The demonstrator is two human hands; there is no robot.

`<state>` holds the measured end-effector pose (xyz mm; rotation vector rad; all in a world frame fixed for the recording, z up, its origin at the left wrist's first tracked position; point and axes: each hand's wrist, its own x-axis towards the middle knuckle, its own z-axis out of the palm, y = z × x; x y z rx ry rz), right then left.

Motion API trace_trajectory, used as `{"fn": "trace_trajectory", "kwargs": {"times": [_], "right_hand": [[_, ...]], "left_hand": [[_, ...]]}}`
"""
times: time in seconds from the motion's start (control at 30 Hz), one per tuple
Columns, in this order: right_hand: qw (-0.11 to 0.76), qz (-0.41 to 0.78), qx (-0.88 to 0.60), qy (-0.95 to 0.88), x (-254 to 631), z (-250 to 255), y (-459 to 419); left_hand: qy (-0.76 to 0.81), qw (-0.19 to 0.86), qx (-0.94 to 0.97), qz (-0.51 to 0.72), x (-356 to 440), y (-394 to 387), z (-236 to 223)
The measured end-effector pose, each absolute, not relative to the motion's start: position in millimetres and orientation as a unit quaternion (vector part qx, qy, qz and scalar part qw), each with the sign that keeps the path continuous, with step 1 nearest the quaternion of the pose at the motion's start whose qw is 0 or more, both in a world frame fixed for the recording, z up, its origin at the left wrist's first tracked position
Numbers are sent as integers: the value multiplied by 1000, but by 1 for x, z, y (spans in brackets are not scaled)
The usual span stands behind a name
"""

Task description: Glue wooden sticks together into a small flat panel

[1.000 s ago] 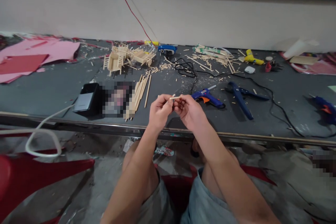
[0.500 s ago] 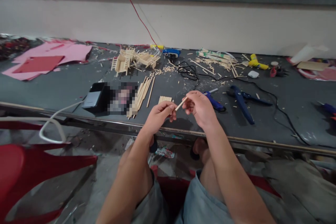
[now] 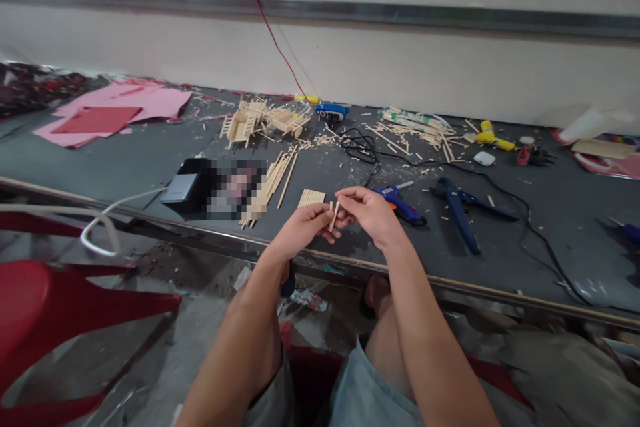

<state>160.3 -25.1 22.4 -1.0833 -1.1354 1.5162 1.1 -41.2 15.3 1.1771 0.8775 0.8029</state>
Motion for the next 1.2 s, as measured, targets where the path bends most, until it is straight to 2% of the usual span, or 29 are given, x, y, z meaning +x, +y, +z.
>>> {"fn": "trace_trajectory", "kwargs": {"times": [0.27,0.47,0.77,1.2], "right_hand": [[449,593,-446,-498,158,21,-20],[425,634,-432,-479,166,27,-29],[480,591,-464,-454,191,22,-35],[498,574,-485,-434,216,28,-41]], "left_hand": [[395,685,516,328,3,-43,16],[392,715,472,336,12,-43,11],[363,729,478,329,38,-43,14],[354,756,452,313,64,-31,15]]}}
